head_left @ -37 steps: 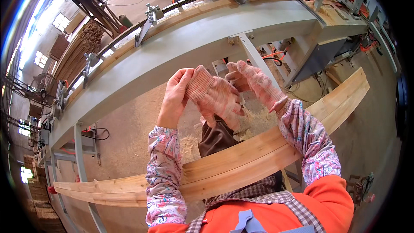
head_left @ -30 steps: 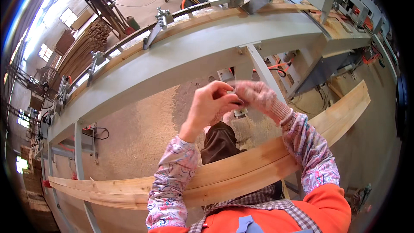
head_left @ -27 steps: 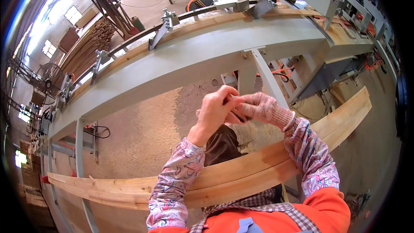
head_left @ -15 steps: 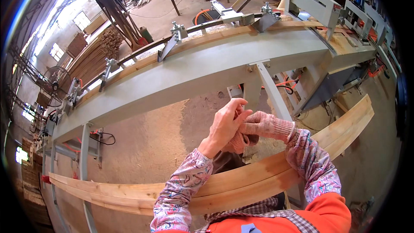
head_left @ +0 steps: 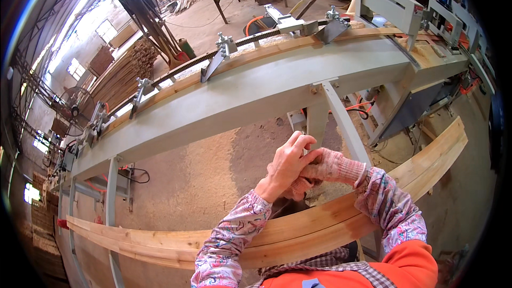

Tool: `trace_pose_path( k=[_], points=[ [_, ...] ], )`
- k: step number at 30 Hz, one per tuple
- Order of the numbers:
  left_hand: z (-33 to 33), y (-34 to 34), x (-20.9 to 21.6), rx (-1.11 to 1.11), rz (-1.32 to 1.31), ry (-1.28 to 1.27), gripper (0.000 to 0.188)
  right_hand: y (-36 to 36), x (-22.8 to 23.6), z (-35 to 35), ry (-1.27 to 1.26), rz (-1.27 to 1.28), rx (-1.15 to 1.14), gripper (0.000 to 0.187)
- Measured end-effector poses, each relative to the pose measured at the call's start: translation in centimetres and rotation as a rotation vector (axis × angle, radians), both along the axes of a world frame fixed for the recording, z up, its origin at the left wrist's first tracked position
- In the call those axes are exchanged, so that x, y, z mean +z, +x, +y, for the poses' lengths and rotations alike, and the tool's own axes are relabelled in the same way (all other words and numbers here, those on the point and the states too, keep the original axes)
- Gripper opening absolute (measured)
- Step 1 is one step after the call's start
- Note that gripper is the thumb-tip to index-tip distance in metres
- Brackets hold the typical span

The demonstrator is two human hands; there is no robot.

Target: The person stacks long, thin wooden planks onto a metal conveyor or machine platform in a workshop. They pick up planks one by one and place them in a neat pile, adjusting their alignment as they work.

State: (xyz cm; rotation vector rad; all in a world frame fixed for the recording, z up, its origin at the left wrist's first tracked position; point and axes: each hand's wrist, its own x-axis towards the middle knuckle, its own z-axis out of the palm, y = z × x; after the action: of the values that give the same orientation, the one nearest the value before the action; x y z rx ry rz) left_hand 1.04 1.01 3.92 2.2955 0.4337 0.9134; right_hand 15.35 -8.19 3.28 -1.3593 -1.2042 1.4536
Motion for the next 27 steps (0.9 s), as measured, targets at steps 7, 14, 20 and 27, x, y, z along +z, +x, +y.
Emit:
trace_pose_path(
  k=[7,14,20,27],
  points=[
    [1.2,-0.2,0.7,0.217,0.007,0.21,0.028,0.9,1.0,0.1,-0.051,0.092,-0.172,0.039],
    [1.8,-1.1,1.6,0.194,0.274,-0.137,0.021,0.3,1.3,0.1,-0.034,0.041,-0.275,0.036],
    [1.1,-0.8,0.8,0.054,0.131,0.054,0.015,1.0,1.0,0.4,-0.161,-0.193,-0.218,0.032],
    [0.2,-1.0,-0.2,-0.038,0.376,0.316,0.026,1.6,2.8,1.1,-0.178,-1.054,0.128,0.051]
  ],
)
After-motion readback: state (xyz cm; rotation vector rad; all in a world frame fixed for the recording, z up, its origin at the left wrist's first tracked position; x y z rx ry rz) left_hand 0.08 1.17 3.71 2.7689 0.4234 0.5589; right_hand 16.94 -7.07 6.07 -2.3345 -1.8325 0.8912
